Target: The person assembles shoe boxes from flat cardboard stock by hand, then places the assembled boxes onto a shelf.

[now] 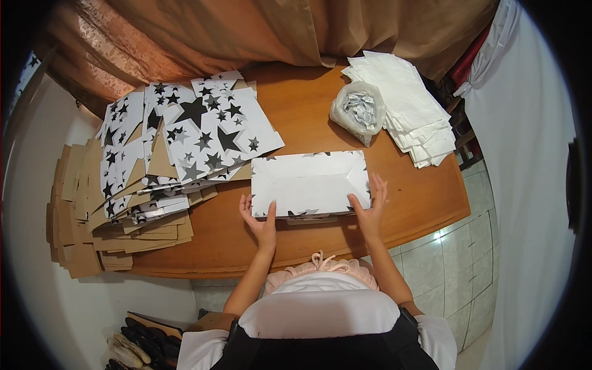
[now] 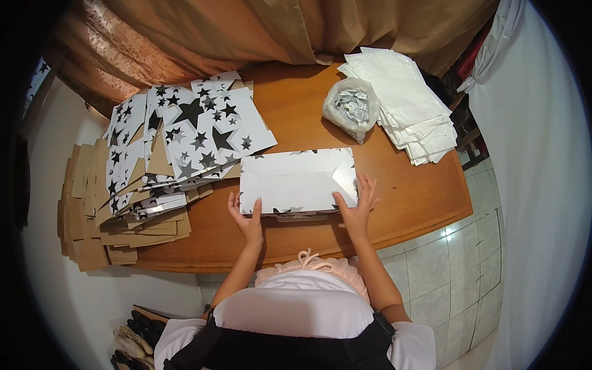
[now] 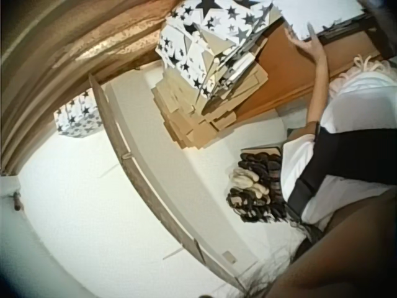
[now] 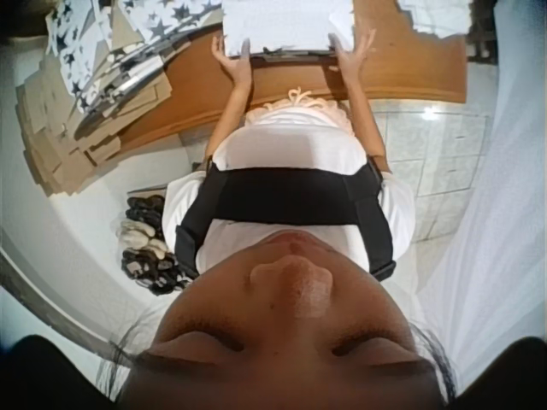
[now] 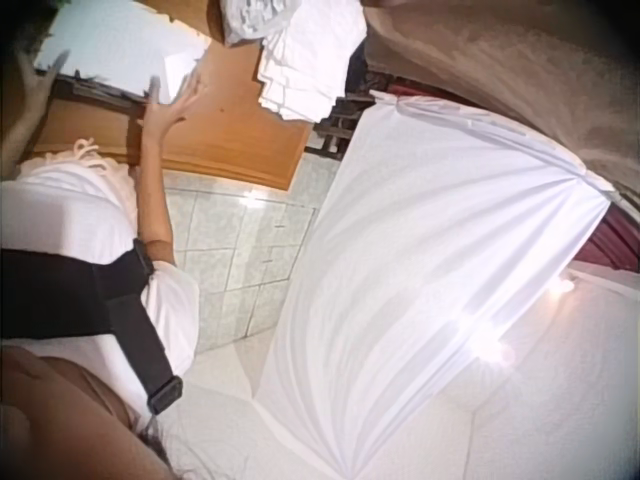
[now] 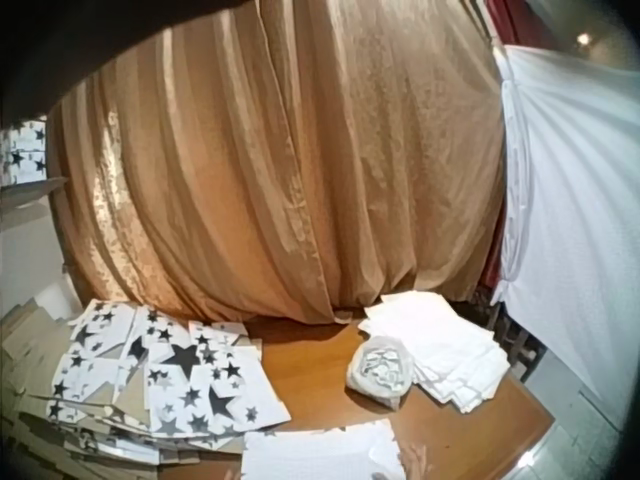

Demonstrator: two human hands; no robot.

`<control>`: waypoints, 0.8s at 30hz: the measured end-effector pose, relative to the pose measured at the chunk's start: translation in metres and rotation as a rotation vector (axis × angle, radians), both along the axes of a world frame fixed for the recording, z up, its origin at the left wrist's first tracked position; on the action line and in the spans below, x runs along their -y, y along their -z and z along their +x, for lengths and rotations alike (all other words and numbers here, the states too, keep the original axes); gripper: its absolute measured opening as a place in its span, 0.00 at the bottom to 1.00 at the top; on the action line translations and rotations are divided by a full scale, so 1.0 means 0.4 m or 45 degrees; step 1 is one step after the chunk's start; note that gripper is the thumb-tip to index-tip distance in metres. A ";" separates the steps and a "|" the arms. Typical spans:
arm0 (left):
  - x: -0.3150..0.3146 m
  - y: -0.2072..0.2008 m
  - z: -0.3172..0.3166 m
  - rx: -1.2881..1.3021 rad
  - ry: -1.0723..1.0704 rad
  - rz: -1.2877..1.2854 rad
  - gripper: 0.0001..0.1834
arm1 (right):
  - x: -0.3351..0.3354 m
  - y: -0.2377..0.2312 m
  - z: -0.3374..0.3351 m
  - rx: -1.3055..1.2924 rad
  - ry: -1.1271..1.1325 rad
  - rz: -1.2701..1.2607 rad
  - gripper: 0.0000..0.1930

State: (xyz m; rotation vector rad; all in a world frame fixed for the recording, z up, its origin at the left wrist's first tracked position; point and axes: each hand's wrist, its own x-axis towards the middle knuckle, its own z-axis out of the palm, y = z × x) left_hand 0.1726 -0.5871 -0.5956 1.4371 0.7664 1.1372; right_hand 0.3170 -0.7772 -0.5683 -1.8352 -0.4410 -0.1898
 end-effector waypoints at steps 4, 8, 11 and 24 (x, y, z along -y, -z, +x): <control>0.011 -0.022 0.016 0.055 -0.050 -0.238 0.45 | -0.007 -0.009 0.005 -0.208 0.008 -0.046 0.46; 0.023 -0.036 0.020 0.025 -0.125 -0.285 0.50 | -0.015 -0.018 0.007 -0.273 -0.020 0.061 0.51; 0.019 -0.033 0.025 0.068 -0.118 -0.294 0.52 | -0.020 -0.018 0.011 -0.269 -0.034 0.105 0.53; 0.022 -0.040 0.021 -0.023 -0.128 -0.175 0.49 | -0.019 -0.016 0.007 -0.229 -0.079 0.121 0.47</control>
